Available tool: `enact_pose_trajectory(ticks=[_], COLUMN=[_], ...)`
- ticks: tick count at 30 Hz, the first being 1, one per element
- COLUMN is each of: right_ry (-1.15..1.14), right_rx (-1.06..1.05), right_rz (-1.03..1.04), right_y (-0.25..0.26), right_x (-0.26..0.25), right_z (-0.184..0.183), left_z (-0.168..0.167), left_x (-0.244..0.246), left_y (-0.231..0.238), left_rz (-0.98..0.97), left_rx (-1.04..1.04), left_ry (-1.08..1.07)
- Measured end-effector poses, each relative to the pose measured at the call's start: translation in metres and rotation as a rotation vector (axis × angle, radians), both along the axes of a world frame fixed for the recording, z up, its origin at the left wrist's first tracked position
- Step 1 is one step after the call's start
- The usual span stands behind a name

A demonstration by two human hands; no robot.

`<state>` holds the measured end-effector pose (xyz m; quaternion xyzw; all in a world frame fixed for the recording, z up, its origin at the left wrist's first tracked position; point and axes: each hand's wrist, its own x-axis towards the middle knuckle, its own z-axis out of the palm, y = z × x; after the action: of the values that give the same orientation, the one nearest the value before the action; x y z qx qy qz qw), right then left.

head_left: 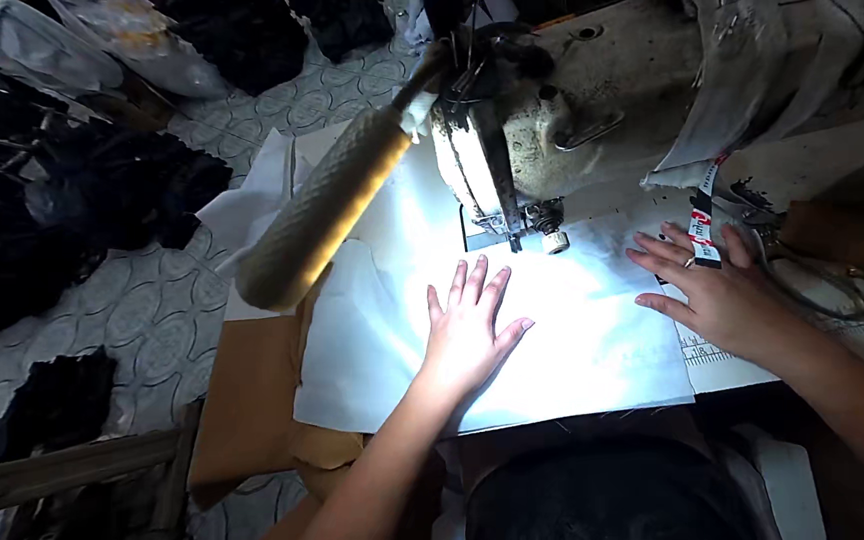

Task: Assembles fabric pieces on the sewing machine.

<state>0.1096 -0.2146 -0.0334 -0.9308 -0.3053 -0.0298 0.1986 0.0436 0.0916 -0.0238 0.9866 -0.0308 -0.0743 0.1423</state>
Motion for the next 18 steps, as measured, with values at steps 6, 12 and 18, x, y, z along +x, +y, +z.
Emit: enact_pose_trajectory(ticks=[6,12,18], right_ry=[-0.024,-0.031,-0.038], right_rx=[0.002,0.006,0.014], right_rz=[0.016,0.024,0.025], right_y=[-0.002,-0.001,-0.001], right_x=[-0.009,-0.003,-0.003], right_z=[-0.011,-0.013,-0.015], left_z=[-0.015,-0.009,-0.012], left_x=[-0.02,-0.015,-0.018], left_y=[0.007,0.008,0.009], left_rz=[0.007,0.024,0.004], left_rx=[-0.031,-0.021,-0.026], left_ry=[-0.146,-0.075,-0.105])
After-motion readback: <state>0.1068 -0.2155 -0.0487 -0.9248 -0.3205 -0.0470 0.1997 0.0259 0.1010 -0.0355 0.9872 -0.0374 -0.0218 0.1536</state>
